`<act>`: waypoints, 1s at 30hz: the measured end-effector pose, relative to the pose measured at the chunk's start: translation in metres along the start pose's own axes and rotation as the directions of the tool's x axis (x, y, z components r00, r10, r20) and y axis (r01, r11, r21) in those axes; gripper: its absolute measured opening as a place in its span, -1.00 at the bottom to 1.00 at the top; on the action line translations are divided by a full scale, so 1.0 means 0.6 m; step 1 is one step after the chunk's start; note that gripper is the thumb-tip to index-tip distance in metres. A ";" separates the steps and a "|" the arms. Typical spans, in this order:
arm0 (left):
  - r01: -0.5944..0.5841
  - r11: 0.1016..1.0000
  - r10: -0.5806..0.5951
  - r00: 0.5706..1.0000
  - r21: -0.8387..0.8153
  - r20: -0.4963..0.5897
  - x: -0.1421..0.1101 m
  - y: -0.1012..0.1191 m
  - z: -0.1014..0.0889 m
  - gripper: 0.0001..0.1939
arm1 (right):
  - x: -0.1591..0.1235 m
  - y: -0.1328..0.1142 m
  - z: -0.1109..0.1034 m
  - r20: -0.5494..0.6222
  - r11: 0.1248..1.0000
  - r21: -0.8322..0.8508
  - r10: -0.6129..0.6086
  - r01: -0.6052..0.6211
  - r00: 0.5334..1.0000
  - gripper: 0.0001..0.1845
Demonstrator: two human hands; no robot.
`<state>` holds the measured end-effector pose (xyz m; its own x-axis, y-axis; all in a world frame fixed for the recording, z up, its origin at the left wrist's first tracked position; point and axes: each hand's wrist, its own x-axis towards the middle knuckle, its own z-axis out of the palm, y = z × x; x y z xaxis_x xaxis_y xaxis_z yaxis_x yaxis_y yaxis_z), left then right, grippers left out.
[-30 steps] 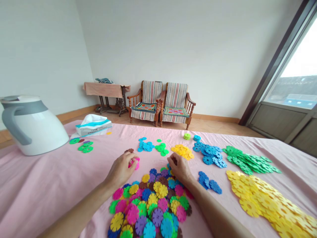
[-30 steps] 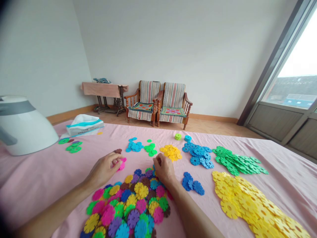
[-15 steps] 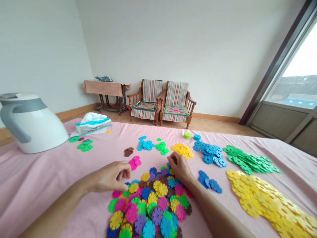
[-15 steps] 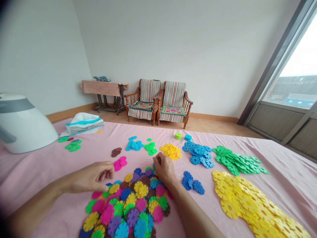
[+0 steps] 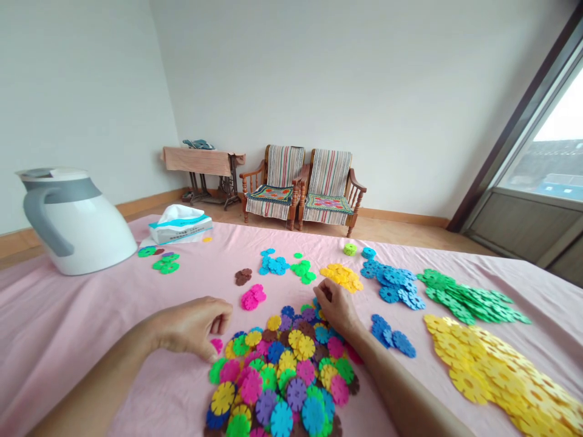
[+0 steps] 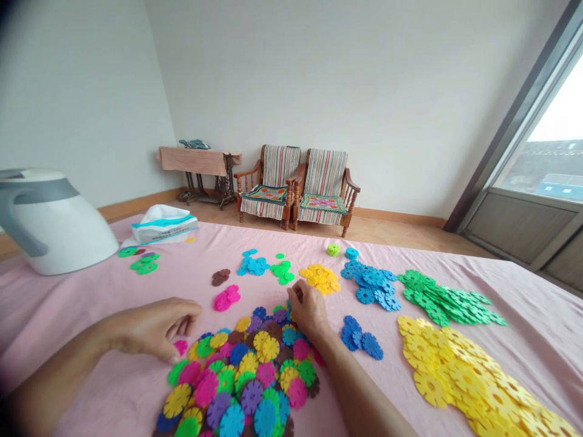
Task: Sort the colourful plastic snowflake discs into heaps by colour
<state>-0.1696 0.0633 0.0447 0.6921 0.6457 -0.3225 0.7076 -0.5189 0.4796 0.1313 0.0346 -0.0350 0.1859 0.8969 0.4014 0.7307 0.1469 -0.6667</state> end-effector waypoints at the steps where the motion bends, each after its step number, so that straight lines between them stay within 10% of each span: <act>1: -0.016 1.000 0.016 1.000 0.000 0.002 -0.002 0.000 0.000 -0.80 | 0.000 0.000 0.000 -0.002 1.000 -0.002 -0.001 0.001 1.000 -0.75; 9: -0.103 0.988 0.103 0.995 -0.113 -0.006 -0.002 0.000 -0.003 -0.92 | 0.000 0.000 0.001 -0.013 1.000 -0.007 -0.008 0.008 1.000 -0.75; 21: -0.123 0.938 -0.084 0.826 -0.324 -0.558 0.071 -0.020 0.039 -0.82 | 0.000 0.000 0.000 0.000 1.000 -0.015 -0.015 0.015 1.000 -0.75; 30: -0.152 0.974 0.125 0.979 -0.170 -0.162 0.033 0.024 0.032 -0.82 | 0.000 0.001 0.001 -0.003 1.000 -0.002 -0.010 0.010 1.000 -0.75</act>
<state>-0.1428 0.0576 0.0296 0.7426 0.6582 -0.1239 0.5595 -0.5079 0.6550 0.1314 0.0346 -0.0356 0.1802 0.8941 0.4100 0.7340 0.1552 -0.6612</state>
